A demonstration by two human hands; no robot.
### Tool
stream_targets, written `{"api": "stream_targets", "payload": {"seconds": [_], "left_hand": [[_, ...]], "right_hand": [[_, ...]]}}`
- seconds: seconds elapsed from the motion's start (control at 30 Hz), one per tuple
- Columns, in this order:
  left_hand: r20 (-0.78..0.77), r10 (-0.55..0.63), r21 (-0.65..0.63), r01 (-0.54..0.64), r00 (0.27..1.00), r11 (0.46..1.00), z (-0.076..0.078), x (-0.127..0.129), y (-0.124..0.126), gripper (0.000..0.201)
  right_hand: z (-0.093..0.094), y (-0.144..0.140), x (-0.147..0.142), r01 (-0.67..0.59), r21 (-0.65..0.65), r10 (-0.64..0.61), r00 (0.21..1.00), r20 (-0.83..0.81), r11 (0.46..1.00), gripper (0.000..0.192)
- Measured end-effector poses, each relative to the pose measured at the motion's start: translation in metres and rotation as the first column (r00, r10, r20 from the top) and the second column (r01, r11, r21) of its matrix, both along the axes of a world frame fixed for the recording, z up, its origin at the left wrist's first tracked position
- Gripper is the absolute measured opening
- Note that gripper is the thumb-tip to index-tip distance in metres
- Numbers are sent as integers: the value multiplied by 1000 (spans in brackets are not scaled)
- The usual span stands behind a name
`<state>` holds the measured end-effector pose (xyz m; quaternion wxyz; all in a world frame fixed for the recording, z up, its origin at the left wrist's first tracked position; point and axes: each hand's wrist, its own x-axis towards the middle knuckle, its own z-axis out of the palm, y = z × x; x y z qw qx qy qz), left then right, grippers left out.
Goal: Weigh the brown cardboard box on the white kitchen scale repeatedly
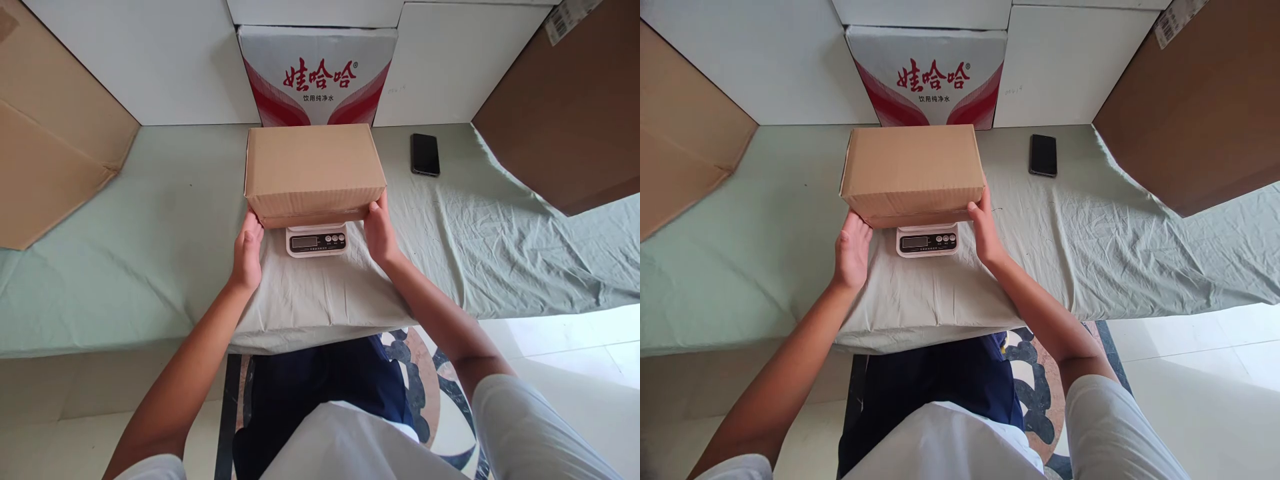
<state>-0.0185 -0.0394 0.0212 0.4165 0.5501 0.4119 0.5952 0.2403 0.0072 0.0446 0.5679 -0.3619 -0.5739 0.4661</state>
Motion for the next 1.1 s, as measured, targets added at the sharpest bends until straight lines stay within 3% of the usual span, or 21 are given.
{"api": "stream_targets", "payload": {"seconds": [0.4,0.57,0.73,1.0,1.1], "left_hand": [[4,13,-12,-13,1000,1000,2,-3,2,81],[57,70,66,-74,996,995,2,-21,8,69],[68,92,46,-95,993,994,0,-33,12,64],[75,74,61,-79,994,995,-2,-25,12,79],[71,68,66,-72,995,995,-4,-26,12,76]], "right_hand": [[-6,1,0,31,6,-31,999,12,999,67],[0,6,12,164,23,-164,986,-7,986,74],[3,8,22,271,57,-272,962,1,961,72],[-8,7,13,228,-12,-228,973,-19,974,71],[-10,6,11,214,-9,-214,977,-4,977,73]]}}
